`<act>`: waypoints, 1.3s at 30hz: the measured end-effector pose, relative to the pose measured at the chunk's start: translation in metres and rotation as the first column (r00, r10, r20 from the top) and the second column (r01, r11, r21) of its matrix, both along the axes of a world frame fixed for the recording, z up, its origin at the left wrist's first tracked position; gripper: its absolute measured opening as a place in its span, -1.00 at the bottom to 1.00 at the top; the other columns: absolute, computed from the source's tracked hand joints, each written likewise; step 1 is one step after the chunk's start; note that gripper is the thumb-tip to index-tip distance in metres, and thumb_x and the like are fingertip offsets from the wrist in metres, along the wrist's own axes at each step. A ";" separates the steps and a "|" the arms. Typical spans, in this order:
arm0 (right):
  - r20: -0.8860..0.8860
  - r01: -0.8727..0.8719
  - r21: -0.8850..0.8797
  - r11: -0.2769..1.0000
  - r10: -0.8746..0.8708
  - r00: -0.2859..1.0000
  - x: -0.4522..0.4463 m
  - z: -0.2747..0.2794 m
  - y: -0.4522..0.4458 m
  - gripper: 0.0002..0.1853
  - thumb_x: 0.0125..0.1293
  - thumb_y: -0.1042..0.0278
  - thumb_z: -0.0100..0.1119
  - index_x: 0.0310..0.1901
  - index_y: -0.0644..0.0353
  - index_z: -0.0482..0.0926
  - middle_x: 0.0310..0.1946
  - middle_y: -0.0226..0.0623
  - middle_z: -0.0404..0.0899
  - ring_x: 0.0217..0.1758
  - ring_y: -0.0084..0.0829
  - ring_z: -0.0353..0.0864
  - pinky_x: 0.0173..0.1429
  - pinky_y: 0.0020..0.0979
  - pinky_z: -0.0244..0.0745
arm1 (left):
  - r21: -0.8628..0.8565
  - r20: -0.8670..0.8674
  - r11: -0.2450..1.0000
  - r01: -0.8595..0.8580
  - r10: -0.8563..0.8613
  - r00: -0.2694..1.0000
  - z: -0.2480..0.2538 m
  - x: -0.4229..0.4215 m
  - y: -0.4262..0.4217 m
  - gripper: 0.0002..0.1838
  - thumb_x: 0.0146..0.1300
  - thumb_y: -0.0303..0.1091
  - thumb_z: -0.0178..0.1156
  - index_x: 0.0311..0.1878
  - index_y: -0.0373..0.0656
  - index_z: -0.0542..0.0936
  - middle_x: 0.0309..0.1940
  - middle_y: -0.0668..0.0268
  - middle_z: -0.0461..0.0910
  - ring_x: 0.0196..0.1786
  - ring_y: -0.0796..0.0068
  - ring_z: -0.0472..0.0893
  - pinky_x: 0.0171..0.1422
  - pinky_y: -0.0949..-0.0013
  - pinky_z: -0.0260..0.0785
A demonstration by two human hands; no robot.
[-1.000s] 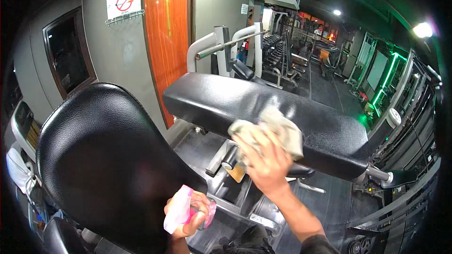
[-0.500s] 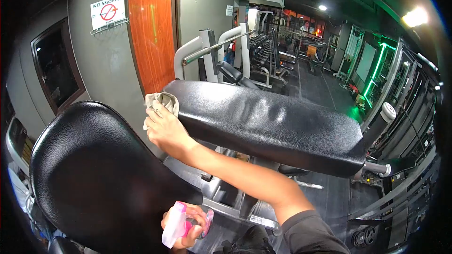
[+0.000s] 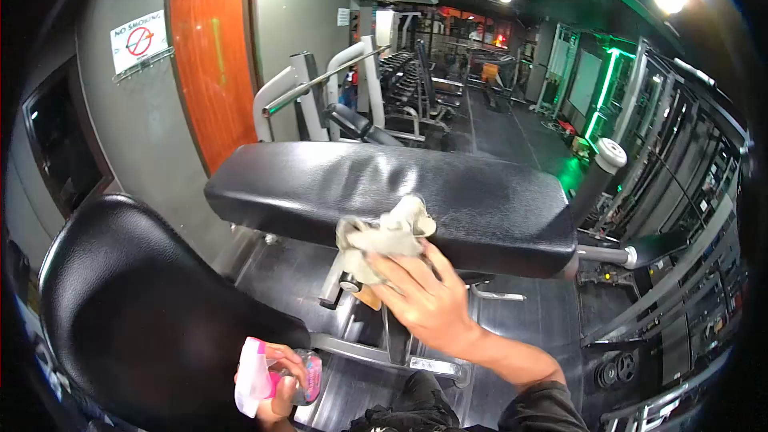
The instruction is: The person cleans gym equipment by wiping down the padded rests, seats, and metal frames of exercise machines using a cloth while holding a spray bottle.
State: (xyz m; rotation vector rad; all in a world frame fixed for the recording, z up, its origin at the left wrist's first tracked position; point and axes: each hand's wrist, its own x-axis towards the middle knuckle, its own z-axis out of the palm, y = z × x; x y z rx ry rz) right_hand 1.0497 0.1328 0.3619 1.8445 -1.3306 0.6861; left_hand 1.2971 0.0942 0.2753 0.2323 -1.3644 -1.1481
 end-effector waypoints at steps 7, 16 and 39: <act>-0.120 0.209 -0.142 0.968 -0.227 0.967 -0.065 -0.003 0.079 -0.88 -0.12 0.26 0.32 -0.45 -0.17 0.68 -0.41 -0.62 0.53 -0.16 -0.53 0.51 0.15 -0.16 0.49 | 0.037 0.122 0.997 -0.066 0.061 0.991 0.005 0.004 0.006 -0.48 0.21 -0.08 0.27 0.05 -0.21 0.31 -0.29 0.16 0.40 -0.62 0.48 0.46 -0.46 0.36 0.40; 0.261 0.488 -0.329 0.809 -0.418 0.870 -0.098 -0.016 0.128 -0.76 -0.17 0.60 0.20 -0.40 0.08 0.65 -0.06 -0.23 0.54 0.09 -0.05 0.47 0.18 0.00 0.39 | -0.021 0.107 0.997 -0.071 0.073 0.992 0.013 -0.012 0.005 -0.50 0.25 -0.13 0.22 0.08 -0.25 0.31 -0.31 0.12 0.42 -0.58 0.47 0.49 -0.42 0.38 0.39; 0.082 -0.283 -0.447 0.849 0.354 0.932 0.087 0.038 -0.127 -0.83 0.00 0.27 0.36 -0.31 -0.04 0.67 -0.12 -0.39 0.53 0.01 -0.30 0.50 0.11 -0.20 0.44 | 0.006 -0.205 0.968 0.253 -0.246 0.947 0.007 -0.016 -0.021 -0.60 0.21 -0.42 0.17 0.07 -0.22 0.29 -0.20 0.08 0.46 -0.44 0.32 0.58 -0.29 0.22 0.48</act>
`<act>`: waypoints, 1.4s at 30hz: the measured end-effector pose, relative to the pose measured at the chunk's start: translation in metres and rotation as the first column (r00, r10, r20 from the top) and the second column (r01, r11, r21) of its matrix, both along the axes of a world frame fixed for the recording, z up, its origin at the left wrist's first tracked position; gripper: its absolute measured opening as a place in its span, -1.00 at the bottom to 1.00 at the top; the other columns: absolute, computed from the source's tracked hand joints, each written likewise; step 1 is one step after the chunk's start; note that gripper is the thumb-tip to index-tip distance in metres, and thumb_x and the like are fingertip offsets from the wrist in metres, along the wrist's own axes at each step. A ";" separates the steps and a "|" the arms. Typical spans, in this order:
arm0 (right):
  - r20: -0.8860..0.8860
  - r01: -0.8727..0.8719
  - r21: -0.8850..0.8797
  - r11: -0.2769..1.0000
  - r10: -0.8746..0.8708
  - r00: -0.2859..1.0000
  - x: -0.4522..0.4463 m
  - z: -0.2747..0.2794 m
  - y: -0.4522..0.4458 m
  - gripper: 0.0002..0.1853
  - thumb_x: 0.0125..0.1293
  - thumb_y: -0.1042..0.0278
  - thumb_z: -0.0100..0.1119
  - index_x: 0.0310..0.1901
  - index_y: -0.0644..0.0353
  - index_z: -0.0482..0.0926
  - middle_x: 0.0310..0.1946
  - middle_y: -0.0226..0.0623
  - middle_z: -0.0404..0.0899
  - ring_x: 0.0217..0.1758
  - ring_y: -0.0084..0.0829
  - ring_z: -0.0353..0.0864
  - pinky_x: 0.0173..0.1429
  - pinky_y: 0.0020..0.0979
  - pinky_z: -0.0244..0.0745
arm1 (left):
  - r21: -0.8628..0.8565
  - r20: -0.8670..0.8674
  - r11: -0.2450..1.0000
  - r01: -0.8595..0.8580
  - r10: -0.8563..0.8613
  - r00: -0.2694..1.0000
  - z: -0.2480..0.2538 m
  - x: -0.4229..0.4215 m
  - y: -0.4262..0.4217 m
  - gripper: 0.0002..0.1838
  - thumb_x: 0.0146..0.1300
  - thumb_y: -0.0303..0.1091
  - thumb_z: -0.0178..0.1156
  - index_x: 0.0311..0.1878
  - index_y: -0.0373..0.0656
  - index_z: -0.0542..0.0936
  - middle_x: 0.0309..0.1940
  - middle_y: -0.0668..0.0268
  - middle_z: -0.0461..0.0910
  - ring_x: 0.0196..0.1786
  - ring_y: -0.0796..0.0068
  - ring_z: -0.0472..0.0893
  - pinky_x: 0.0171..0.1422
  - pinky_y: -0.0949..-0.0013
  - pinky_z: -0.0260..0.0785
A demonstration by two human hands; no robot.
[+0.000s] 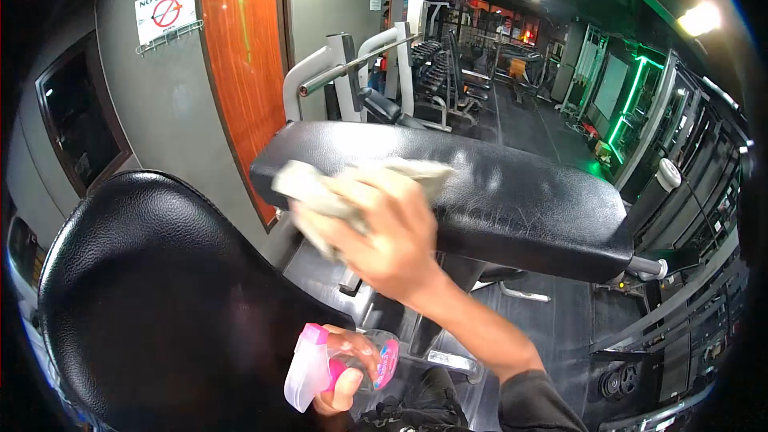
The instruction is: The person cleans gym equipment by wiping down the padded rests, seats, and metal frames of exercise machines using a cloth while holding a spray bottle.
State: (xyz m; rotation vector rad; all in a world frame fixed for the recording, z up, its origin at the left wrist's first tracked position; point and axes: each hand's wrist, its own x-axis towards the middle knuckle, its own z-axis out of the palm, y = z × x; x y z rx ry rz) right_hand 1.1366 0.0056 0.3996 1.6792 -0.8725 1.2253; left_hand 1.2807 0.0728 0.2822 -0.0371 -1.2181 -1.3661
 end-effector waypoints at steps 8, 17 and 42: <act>-0.637 0.387 0.231 0.893 -0.162 0.753 0.065 -0.031 -0.106 -0.70 0.19 0.22 0.05 -0.17 0.15 0.69 0.08 -0.22 0.53 0.31 -0.15 0.34 0.49 -0.01 -0.01 | -0.053 0.122 0.993 -0.102 0.108 0.987 0.001 0.001 -0.005 -0.61 0.21 -0.45 0.12 0.08 -0.30 0.28 -0.24 0.02 0.46 -0.43 0.36 0.60 -0.27 0.25 0.48; -0.351 0.246 0.446 0.860 -0.085 0.932 0.020 -0.061 -0.030 -0.79 0.07 0.27 0.12 -0.37 0.18 0.67 -0.10 -0.32 0.52 0.15 -0.36 0.41 0.10 -0.42 0.35 | -0.063 0.170 0.983 -0.175 0.183 0.968 0.003 -0.003 0.000 -0.60 0.24 -0.42 0.09 0.12 -0.25 0.26 -0.28 0.05 0.44 -0.50 0.40 0.56 -0.30 0.28 0.48; 0.304 0.546 0.279 0.790 -0.612 0.730 -0.215 -0.082 0.304 -0.52 -0.25 0.76 0.10 -0.18 0.19 0.59 -0.08 0.04 0.56 -0.08 -0.02 0.60 0.05 -0.16 0.51 | -0.197 0.289 0.936 -0.291 0.339 0.895 0.003 -0.012 -0.007 -0.58 0.30 -0.26 0.08 0.09 -0.33 0.26 -0.38 0.13 0.39 -0.68 0.52 0.41 -0.46 0.41 0.35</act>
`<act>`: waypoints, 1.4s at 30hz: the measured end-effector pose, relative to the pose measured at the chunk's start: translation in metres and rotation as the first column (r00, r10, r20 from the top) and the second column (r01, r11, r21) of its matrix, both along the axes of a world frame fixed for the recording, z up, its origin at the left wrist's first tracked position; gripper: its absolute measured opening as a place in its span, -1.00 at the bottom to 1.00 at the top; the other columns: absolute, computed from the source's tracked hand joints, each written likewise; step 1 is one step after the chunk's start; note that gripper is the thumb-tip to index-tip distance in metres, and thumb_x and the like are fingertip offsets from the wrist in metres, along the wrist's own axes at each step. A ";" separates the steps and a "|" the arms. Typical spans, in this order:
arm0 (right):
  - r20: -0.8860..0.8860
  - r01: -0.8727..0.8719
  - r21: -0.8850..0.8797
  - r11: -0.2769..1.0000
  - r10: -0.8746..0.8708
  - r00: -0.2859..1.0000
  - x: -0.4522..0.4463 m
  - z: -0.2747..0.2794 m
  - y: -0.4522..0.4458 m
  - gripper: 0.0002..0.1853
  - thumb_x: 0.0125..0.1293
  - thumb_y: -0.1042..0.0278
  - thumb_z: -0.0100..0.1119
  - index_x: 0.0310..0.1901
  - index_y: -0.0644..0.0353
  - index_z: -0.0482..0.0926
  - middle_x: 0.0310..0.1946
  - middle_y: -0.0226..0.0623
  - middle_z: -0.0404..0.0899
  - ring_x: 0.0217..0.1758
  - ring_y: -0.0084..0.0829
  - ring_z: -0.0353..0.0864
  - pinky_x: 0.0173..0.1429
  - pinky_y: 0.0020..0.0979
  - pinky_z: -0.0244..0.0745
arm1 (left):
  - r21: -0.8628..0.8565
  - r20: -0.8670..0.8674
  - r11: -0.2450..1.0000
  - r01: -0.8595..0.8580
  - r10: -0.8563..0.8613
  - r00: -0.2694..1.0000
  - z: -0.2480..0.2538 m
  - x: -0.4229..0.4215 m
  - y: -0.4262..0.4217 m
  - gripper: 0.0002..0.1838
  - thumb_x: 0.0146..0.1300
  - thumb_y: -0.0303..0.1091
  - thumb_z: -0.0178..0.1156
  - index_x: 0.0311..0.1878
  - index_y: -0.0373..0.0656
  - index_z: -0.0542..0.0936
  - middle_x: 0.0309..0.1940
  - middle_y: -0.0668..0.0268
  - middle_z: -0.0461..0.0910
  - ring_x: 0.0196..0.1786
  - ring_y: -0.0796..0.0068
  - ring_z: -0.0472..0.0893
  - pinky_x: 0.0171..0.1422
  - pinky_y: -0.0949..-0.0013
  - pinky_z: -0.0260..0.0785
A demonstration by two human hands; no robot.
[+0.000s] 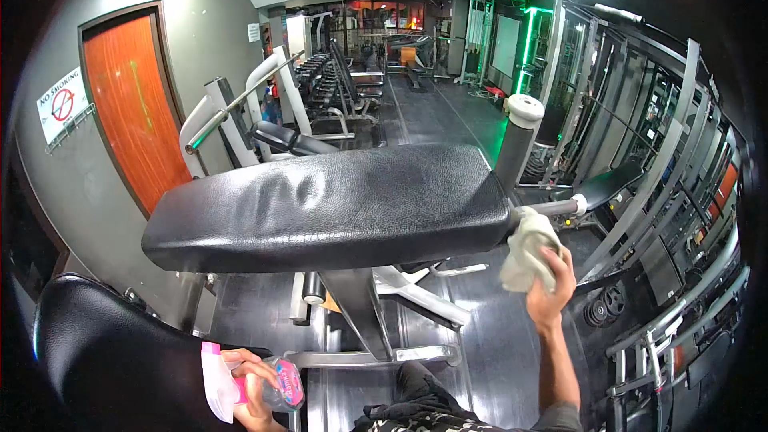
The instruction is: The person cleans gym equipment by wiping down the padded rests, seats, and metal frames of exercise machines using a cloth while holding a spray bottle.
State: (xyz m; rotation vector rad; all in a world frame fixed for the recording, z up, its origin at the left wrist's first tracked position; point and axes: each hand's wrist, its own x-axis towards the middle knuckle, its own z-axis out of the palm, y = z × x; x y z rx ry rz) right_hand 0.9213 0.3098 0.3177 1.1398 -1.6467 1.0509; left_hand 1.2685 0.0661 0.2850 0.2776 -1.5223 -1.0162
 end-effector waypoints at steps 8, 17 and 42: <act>-0.002 -0.334 0.025 0.942 0.334 0.943 0.005 0.020 0.008 -0.53 -0.21 0.68 -0.09 -0.14 0.17 0.48 -0.18 0.09 0.56 -0.19 -0.08 0.60 -0.08 -0.27 0.48 | 0.088 0.036 0.996 -0.023 0.020 0.999 0.006 -0.007 -0.002 -0.61 0.36 -0.23 0.11 0.03 -0.32 0.26 -0.35 0.17 0.38 -0.66 0.52 0.42 -0.52 0.43 0.32; 0.082 -0.860 -0.092 0.502 0.865 0.496 -0.004 0.041 -0.058 -0.19 -0.08 -0.04 0.49 0.18 0.09 0.34 -0.23 0.15 0.63 -0.21 -0.03 0.71 -0.13 -0.22 0.61 | 0.164 0.042 0.981 -0.103 0.097 0.994 0.001 -0.018 0.028 -0.63 0.33 -0.27 0.11 -0.02 -0.35 0.28 -0.34 0.18 0.42 -0.61 0.51 0.48 -0.43 0.38 0.41; 0.053 -0.503 0.467 0.727 0.544 0.837 0.030 0.123 -0.071 -0.46 -0.10 0.33 0.02 0.00 0.37 0.54 -0.09 -0.05 0.61 -0.13 -0.19 0.58 0.05 -0.30 0.31 | 0.207 -0.001 0.945 -0.253 0.259 0.966 0.035 -0.035 0.017 -0.59 0.28 -0.44 0.09 0.14 -0.41 0.29 -0.20 0.04 0.45 -0.52 0.52 0.52 -0.32 0.43 0.43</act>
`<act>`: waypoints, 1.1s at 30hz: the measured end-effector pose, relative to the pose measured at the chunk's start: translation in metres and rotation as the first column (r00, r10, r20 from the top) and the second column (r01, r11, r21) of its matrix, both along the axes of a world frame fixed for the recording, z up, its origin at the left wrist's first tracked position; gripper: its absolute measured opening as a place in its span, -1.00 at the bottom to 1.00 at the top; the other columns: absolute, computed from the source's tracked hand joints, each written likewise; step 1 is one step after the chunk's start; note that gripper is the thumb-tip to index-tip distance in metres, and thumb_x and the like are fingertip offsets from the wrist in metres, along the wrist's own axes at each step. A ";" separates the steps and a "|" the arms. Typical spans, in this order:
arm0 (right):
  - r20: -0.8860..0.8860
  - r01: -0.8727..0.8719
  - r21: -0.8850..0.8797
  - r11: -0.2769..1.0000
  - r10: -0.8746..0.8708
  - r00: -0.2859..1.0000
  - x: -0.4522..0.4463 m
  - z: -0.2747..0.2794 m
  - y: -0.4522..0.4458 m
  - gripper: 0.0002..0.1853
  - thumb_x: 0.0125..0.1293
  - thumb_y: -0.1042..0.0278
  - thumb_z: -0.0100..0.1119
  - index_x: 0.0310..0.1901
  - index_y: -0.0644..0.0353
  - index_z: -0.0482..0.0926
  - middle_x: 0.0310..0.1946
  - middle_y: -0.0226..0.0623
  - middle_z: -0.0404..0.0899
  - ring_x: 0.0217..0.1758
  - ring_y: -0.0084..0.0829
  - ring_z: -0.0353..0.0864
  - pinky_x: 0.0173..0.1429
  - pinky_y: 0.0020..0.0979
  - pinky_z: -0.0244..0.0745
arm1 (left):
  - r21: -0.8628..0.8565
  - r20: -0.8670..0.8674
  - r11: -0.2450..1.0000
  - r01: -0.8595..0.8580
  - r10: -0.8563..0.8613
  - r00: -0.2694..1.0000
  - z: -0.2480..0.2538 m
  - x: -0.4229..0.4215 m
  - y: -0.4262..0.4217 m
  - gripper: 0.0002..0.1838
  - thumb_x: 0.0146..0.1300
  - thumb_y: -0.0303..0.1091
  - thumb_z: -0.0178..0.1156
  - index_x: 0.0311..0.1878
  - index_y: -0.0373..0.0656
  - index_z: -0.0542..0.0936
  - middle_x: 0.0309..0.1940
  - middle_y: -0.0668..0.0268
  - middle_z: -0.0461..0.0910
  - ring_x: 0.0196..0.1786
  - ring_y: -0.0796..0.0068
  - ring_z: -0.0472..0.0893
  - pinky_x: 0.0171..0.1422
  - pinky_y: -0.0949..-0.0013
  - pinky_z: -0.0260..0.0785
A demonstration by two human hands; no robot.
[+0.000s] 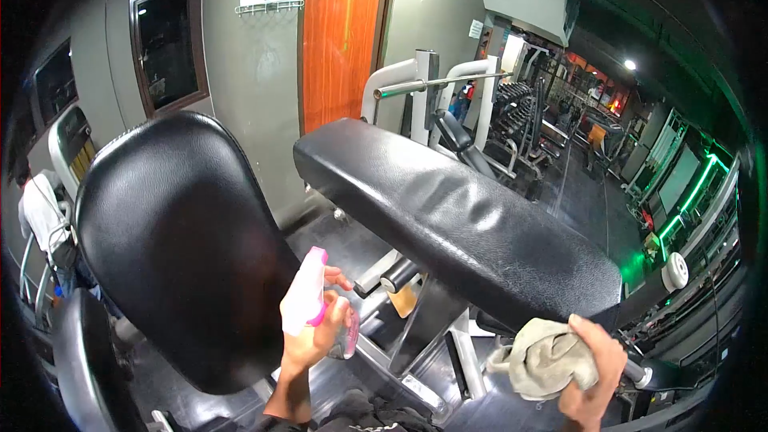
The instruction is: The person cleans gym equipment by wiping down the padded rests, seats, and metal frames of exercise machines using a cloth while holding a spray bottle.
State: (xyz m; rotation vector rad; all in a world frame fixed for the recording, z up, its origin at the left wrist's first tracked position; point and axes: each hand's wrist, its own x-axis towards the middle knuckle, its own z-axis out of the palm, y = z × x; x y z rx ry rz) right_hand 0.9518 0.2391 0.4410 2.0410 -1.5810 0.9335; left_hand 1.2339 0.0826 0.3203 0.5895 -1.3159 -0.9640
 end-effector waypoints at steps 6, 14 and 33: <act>0.257 -0.203 0.162 0.966 0.157 0.954 0.049 0.049 -0.053 -0.39 -0.15 0.68 -0.18 0.08 0.39 0.48 -0.17 0.04 0.61 -0.10 -0.08 0.66 0.04 -0.36 0.48 | -0.024 -0.164 0.986 0.168 -0.169 0.972 0.000 0.013 -0.019 -0.38 0.22 -0.63 0.07 0.36 -0.33 0.18 -0.18 0.11 0.46 -0.49 0.56 0.53 -0.35 0.50 0.44; 0.681 -0.460 0.549 0.698 -0.055 0.730 0.089 0.078 -0.126 -0.63 0.33 0.44 -0.09 0.17 0.27 0.39 -0.06 -0.37 0.52 -0.06 -0.63 0.42 0.05 -0.53 0.34 | -0.063 -0.126 0.975 0.213 -0.219 0.968 0.019 0.022 -0.022 -0.54 0.19 -0.61 0.12 0.16 -0.47 0.28 -0.25 0.16 0.47 -0.47 0.61 0.53 -0.37 0.53 0.40; -0.241 -0.066 0.376 0.924 0.167 0.956 0.208 0.019 -0.390 -0.50 0.23 -0.02 0.10 0.08 0.16 0.47 0.13 0.05 0.28 0.23 0.05 0.30 0.26 0.19 0.17 | -0.080 -0.225 0.981 0.174 -0.188 0.956 0.006 0.029 -0.019 -0.62 0.19 -0.40 0.24 -0.03 -0.39 0.35 -0.57 0.20 0.57 -0.43 0.44 0.55 -0.10 0.34 0.42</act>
